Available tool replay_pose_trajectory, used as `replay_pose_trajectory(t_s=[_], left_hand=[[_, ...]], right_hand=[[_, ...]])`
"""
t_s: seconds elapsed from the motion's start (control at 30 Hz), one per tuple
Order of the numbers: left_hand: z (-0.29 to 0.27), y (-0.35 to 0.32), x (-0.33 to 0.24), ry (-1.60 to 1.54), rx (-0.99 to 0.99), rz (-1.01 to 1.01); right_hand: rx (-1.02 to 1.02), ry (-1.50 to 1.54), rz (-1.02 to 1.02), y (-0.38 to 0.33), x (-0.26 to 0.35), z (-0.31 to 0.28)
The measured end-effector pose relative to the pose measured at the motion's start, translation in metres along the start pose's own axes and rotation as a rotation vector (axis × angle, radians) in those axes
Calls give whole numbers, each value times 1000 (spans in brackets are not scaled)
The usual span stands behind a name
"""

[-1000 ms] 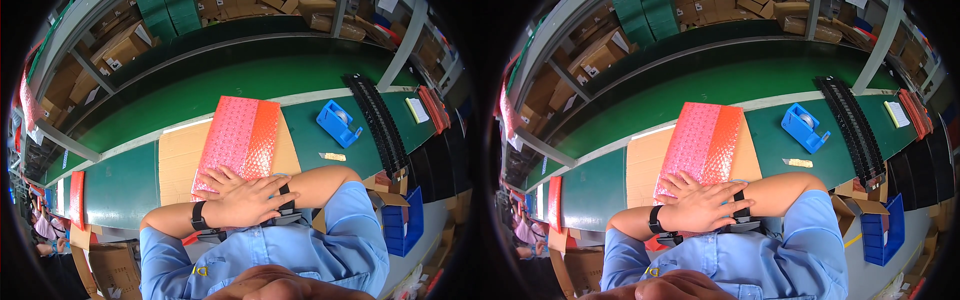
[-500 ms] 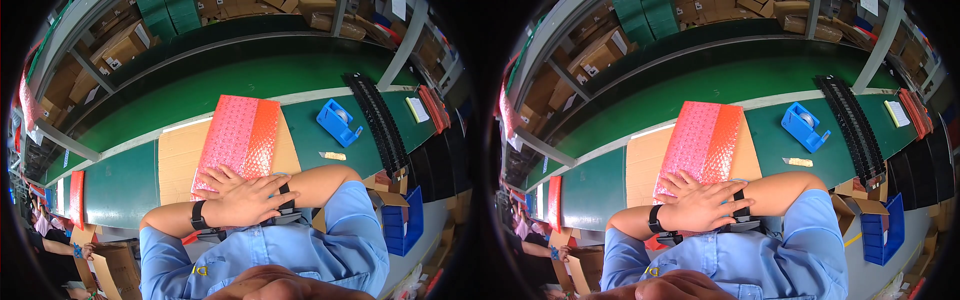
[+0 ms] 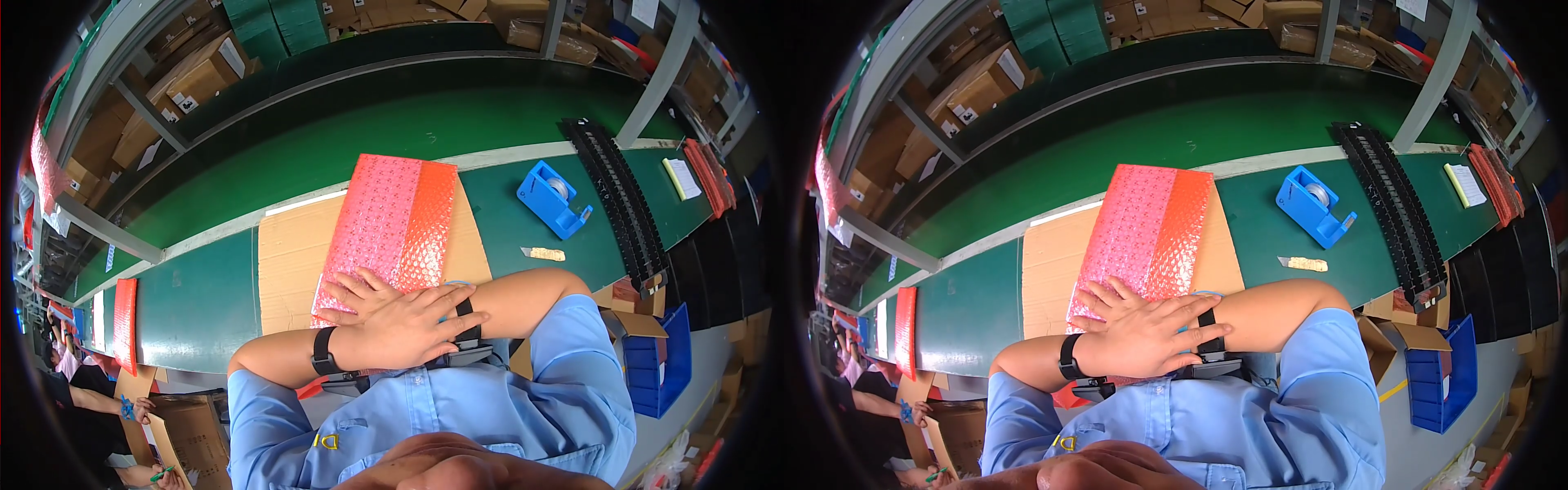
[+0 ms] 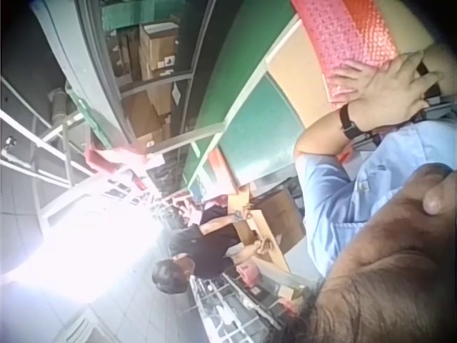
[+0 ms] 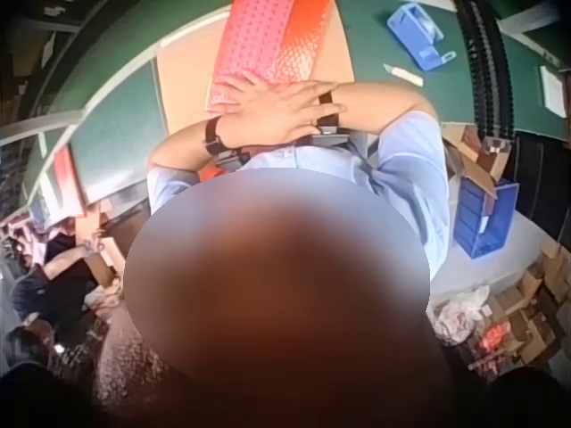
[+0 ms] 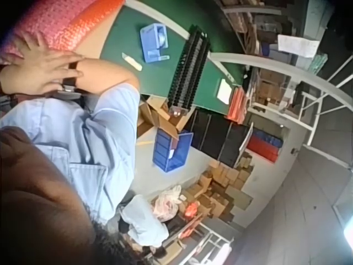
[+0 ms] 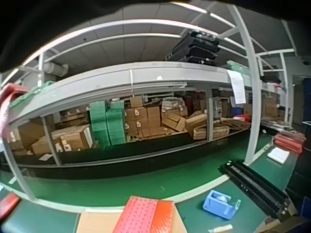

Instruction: The person wraps circuit boards in bubble wrap by hand, placing them one at a time onto the wrap, folding it over, and securing the edges with tape. After wrapping each board, the person sets it aside and reaches for the next circuit board to repeat the process.

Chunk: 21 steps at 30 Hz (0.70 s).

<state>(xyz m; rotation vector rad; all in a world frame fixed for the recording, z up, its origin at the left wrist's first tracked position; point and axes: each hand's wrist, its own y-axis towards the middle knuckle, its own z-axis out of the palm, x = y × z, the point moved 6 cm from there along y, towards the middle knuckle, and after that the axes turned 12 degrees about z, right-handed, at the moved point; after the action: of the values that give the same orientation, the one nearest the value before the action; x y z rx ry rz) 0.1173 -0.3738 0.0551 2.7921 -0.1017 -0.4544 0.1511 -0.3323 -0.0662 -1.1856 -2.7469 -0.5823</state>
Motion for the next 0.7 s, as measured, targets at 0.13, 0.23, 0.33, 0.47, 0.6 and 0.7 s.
replay_pose_trajectory(t_s=[0.13, 0.23, 0.33, 0.47, 0.6, 0.7], left_hand=[[-1, 0, 0, -7, 6, 3], [-1, -1, -1, -5, 4, 3], [0, -1, -1, -1, 1, 4], [0, 0, -1, 1, -2, 5], [1, 2, 1, -6, -2, 5], [1, 2, 2, -13, 1, 6]], right_hand=[[-42, 137, -33, 0, -2, -3], [-30, 92, -10, 0, 1, -3], [-40, 75, -7, -1, 1, -6], [-61, 70, -23, -2, 1, -6], [-43, 81, -30, -2, -4, -1], [-50, 162, -36, -1, -5, -4]])
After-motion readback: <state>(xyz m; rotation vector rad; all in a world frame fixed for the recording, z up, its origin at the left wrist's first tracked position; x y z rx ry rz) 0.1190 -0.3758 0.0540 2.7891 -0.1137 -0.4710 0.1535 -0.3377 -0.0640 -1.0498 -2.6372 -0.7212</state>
